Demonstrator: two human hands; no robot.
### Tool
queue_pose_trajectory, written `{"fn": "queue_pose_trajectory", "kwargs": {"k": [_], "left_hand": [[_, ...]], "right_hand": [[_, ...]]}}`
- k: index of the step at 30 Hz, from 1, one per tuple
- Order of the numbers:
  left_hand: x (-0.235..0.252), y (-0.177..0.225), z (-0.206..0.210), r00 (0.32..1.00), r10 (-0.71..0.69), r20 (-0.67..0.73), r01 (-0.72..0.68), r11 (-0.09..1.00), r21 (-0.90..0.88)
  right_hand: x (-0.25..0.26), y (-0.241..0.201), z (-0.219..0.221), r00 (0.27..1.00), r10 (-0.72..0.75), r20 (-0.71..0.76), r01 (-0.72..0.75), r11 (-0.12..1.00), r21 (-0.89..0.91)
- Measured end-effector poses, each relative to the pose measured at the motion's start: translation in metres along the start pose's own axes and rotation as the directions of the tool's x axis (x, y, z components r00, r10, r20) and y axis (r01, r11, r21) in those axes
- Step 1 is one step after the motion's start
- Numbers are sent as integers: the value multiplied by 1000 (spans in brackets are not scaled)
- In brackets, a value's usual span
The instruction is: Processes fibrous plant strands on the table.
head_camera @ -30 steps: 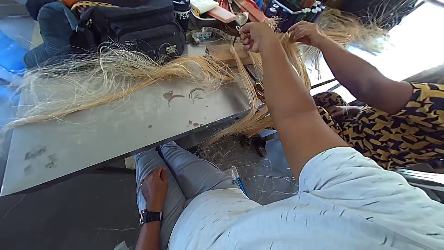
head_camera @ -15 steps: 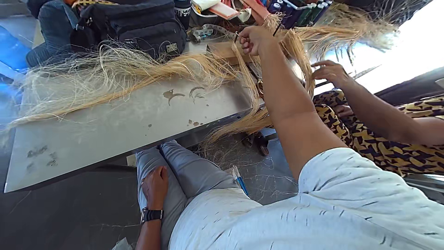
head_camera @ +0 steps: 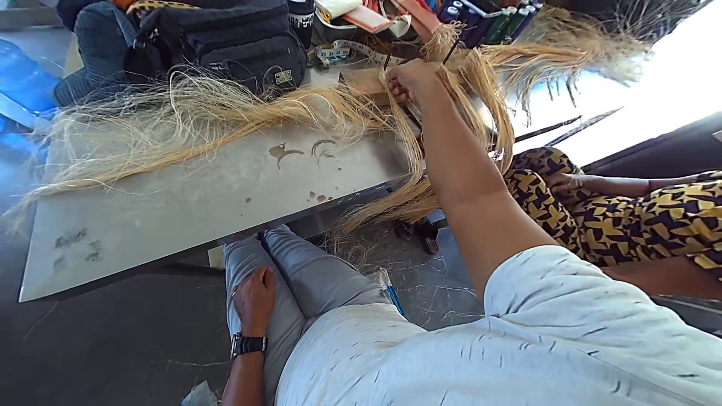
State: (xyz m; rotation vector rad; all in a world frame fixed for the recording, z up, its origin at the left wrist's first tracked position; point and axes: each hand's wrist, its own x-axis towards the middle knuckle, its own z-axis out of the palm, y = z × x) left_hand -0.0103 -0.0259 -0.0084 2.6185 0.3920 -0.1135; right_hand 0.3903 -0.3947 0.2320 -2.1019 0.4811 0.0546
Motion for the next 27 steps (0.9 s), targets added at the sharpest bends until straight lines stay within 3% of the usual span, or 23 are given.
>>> {"fn": "queue_pose_trajectory", "kwargs": {"k": [4,8,13,16,20,27], "left_hand": [[-1,-1,0,1000,-9,5,9,1000,-8],[-2,-3,1,1000,8,-12,-8,1000,-25],[-2,-4,1,999,29,-22,-29,999,-23],[-3,-4,0,1000,16,-13,-17,1000,-24],[-3,-5,1,1000,9,-6,-9,1000,-27],[-4,-6,-1,1000,6,8,-6,999,-32]], "right_hand": [[-9,7,0,1000,-20,-1,20,998,-65],[-17,17,-7,996,-93,-11,87,966,-244],[-31,9,-16,924,-366,-111,302,876,-377],[-36,-4,-10,865,-500,-48,421,774,-473],[-37,-3,10,851,-520,73,441,633,-636],[-47,17,27,873,-479,96,365,510,-779]]}}
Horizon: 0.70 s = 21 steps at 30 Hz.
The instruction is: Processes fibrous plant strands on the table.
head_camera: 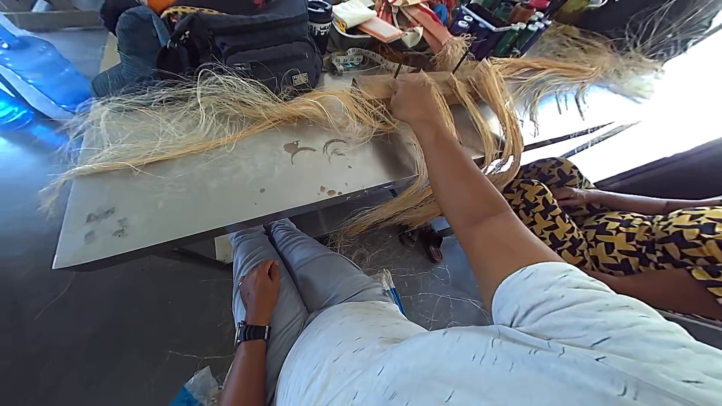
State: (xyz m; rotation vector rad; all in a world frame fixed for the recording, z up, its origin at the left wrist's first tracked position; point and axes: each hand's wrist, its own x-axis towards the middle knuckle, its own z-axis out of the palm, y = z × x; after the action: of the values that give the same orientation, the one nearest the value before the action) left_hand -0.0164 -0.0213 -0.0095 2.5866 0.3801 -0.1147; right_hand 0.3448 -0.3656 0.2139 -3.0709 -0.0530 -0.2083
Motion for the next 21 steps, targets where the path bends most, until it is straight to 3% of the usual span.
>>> {"fn": "queue_pose_trajectory", "kwargs": {"k": [7,11,16,21], "left_hand": [[1,1,-1,1000,-9,26,9,1000,8],[0,1,-1,1000,-3,18,3,1000,8],[0,2,-2,1000,-1,22,0,1000,19],[2,4,-2,999,-21,50,19,999,34]], "right_hand": [[-10,10,0,999,-37,12,37,998,60],[-19,4,-17,991,-78,-108,95,981,170],[-49,-24,-53,923,-238,-302,319,913,255],[-62,-77,-71,800,-451,-397,584,738,338]]}}
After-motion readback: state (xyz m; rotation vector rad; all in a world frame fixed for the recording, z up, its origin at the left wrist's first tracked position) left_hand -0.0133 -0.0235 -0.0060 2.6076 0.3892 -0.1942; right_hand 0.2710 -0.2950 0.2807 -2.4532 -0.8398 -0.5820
